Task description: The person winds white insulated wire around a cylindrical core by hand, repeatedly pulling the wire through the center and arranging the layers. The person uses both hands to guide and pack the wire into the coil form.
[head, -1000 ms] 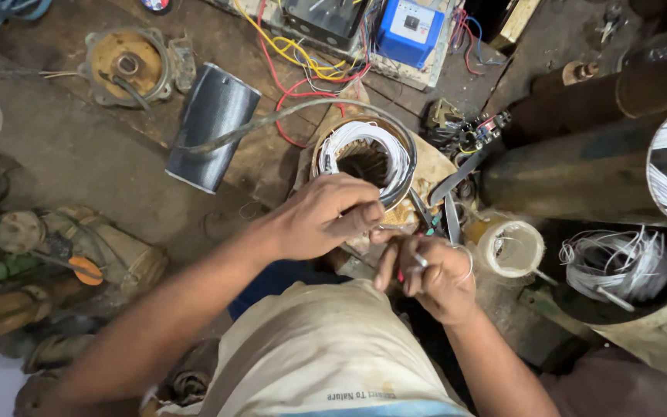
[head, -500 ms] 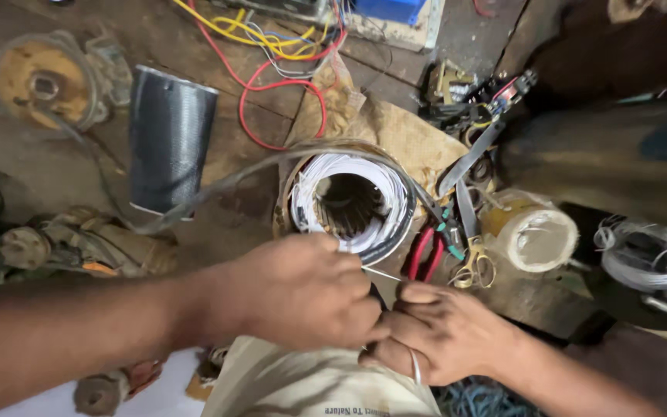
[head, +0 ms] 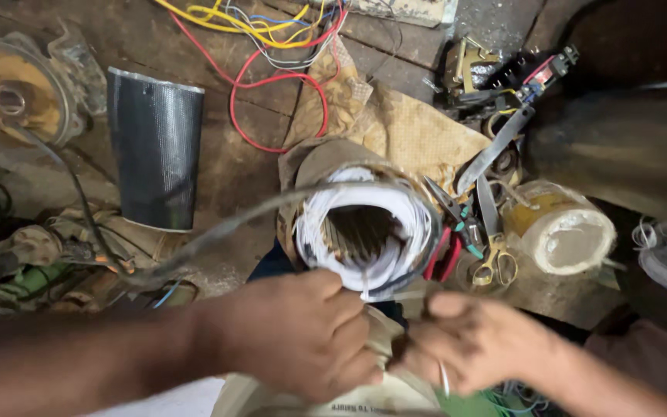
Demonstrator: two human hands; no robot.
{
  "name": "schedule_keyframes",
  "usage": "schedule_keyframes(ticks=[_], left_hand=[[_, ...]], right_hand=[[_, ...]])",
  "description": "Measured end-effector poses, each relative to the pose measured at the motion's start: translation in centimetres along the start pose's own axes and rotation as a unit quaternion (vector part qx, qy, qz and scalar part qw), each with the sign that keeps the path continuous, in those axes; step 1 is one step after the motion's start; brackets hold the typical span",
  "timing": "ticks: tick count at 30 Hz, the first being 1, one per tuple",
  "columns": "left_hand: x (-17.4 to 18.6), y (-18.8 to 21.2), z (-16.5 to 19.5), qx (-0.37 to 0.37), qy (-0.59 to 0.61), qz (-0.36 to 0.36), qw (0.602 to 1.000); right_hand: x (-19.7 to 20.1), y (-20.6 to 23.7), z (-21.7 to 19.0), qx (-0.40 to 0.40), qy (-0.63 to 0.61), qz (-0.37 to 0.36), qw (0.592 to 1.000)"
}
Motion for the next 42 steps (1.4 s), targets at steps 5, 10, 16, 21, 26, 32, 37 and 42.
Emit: schedule_keyframes(ticks=[5,10,16,21,26,32,37,42], left_hand=[[0.5,0.1,1.3,0.042,0.068,0.003,0.997],[1.1,0.5,7.8,0.23,0.092,0.175,0.953],[-7.0,0.6,12.2,0.419,0.377,0.384,0.732],[-10.4,2.2,12.6,0.315,0.665,0.538,0.411],[-6.6,3.6,13.7,0.463,0.379,0.412,0.687],[-3.3,2.5,16.6,0.385,0.092,0.31,0.864],[-2.1,1.7,16.3,0.376,0.095,0.239,0.89],[0.0,1.8,14.3,0.255,0.057,0.263,0.929]], right_hand=[[-0.6,1.1,-0.4,-0.13,-0.209,0.041,0.968],[-0.6,0.8,-6.7,-0.106,-0.255,0.118,0.954],[-3.2,2.1,-11.6,-0.149,-0.337,0.158,0.916],[-3.7,3.7,-13.0,-0.113,-0.313,0.183,0.925],[-2.7,5.1,-12.7,-0.234,-0.281,0.221,0.904],[-5.5,3.6,-12.2,-0.361,-0.231,0.269,0.862],[-7.8,0.2,-10.8,-0.43,-0.575,0.26,0.646],[-3.8,-1.3,-12.0,-0.356,-0.295,0.205,0.863]])
Point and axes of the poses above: each hand's wrist, its own y-axis away from the middle knuckle, its own x-axis out of the back of the hand, z = x × y, the point moved 3 cm from there along -y, towards the middle knuckle, and after that the axes turned 9 degrees about -x, right-handed, at the moved point
